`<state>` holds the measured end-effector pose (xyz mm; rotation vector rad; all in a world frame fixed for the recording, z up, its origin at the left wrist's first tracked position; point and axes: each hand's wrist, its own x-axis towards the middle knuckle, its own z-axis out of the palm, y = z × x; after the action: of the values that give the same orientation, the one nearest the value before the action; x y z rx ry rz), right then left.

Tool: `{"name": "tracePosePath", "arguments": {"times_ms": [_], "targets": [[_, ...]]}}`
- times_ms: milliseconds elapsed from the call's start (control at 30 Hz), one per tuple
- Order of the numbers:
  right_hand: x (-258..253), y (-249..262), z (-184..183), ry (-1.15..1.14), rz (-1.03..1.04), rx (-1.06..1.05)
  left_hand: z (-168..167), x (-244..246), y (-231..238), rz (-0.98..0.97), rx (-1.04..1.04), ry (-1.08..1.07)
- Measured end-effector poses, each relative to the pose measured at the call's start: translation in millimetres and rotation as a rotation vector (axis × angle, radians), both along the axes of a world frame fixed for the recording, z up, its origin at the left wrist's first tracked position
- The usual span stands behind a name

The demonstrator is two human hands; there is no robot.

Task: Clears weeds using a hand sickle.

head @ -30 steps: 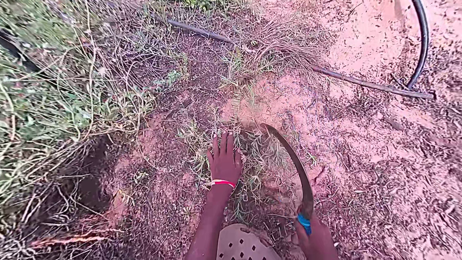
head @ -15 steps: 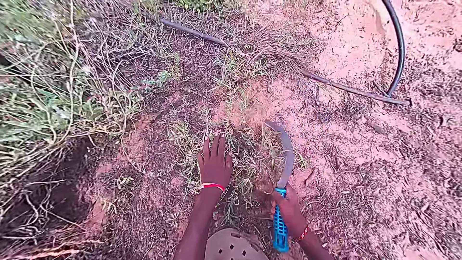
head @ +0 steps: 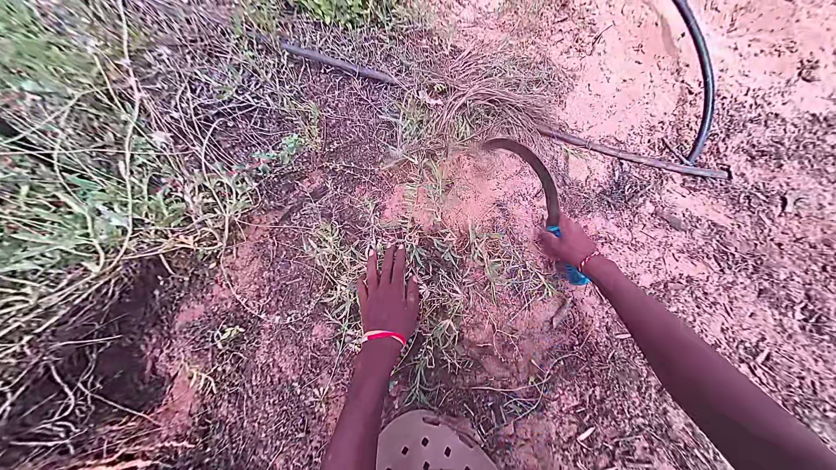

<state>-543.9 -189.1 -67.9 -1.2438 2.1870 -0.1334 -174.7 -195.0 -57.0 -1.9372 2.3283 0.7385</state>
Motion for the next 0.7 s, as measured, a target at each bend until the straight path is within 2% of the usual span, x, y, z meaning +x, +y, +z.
{"name": "tracePosePath", "arguments": {"times_ms": [67, 167, 267, 333, 433, 567, 633, 700], "targets": [[0, 27, -1, 0.028, -0.033, 0.06, 4, 5, 1, -0.01, 0.038, -0.009], [36, 99, 13, 0.052, -0.091, 0.145, 4, 10, 3, 0.003, 0.072, 0.009], [59, 170, 11, 0.031, -0.207, 0.108, -7, 4, 4, 0.023, -0.028, 0.048], [72, 183, 16, 0.005, -0.242, 0.069, -7, 2, 8, 0.041, -0.032, 0.051], [87, 164, 23, -0.075, -0.297, -0.068, -5, 0, 8, 0.037, -0.02, 0.041], [105, 104, 32, -0.171, -0.405, -0.491, -1, 3, 6, 0.024, -0.002, 0.032], [118, 70, 41, -0.32, -0.494, -0.652, 0, 2, 6, 0.024, 0.0, 0.024], [136, 39, 47, -0.576, -0.61, -0.713, 1, 0, 6, 0.031, 0.015, 0.024]]}}
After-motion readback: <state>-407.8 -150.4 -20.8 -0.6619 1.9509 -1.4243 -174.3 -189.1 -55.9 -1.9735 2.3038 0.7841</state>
